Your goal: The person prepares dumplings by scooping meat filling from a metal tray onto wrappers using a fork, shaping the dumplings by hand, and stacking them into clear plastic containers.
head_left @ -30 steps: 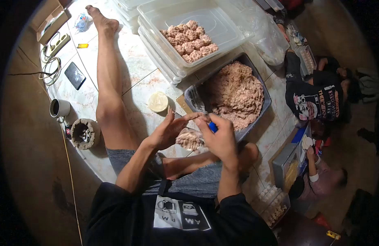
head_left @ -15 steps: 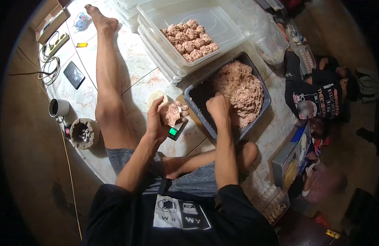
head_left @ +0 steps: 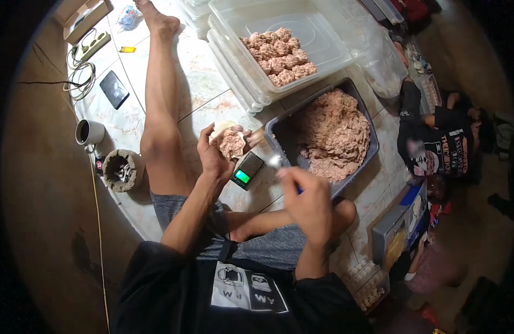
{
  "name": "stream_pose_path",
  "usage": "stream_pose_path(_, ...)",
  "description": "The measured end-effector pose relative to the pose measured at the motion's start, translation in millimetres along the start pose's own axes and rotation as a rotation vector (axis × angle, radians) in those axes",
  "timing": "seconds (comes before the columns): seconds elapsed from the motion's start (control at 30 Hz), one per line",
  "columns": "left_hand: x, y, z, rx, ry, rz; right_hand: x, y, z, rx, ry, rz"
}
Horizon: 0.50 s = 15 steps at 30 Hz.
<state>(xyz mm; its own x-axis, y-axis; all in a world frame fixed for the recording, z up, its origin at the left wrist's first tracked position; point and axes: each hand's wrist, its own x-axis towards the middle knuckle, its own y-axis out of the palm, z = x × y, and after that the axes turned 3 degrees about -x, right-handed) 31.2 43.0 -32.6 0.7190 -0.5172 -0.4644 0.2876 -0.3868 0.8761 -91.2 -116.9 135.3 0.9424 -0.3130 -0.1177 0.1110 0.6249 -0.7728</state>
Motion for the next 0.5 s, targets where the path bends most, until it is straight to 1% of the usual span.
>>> stream_pose_path(0.03, -1, 6, 4, -0.02, -0.032, 0.032, -5, 9, 7, 0.05, -0.091, 0.006)
stream_pose_path(0.1, -9, 15, 10, -0.03, -0.109, 0.109, -4, 37, -8, -0.099, -0.06, 0.079)
stream_pose_path(0.13, -9, 11, 12, 0.031, -0.042, 0.032, -1, 43, -16, -0.161, -0.025, 0.13)
stream_pose_path(0.17, -9, 8, 9, 0.026, -0.027, 0.015, 0, 47, -22, -0.224, 0.01, 0.179)
stream_pose_path(0.2, -7, 8, 4, 0.012, 0.004, 0.003, -5, 42, -18, -0.311, 0.001, 0.123)
stream_pose_path(0.23, -8, 8, 2, -0.004, 0.034, -0.017, -4, 38, -15, -0.187, -0.009, 0.044)
stream_pose_path(0.3, -13, 15, 5, 0.073, -0.071, 0.017, -6, 25, 0, 0.066, 0.007, -0.142)
stream_pose_path(0.33, -12, 25, 7, 0.11, -0.118, 0.049, -1, 18, 5, -0.053, 0.111, -0.142)
stream_pose_path(0.37, -13, 30, 12, 0.143, -0.166, 0.074, 8, 24, -6, -0.023, 0.106, -0.103)
stream_pose_path(0.4, -16, 28, 20, 0.181, -0.172, 0.083, 21, 36, -28, 0.008, 0.098, -0.06)
stream_pose_path(0.43, -18, 26, 26, 0.209, -0.216, 0.009, 28, 40, -35, 0.04, 0.092, -0.015)
stream_pose_path(0.5, -23, 29, 34, 0.311, -0.25, -0.091, 26, 41, -40, 0.168, 0.084, 0.002)
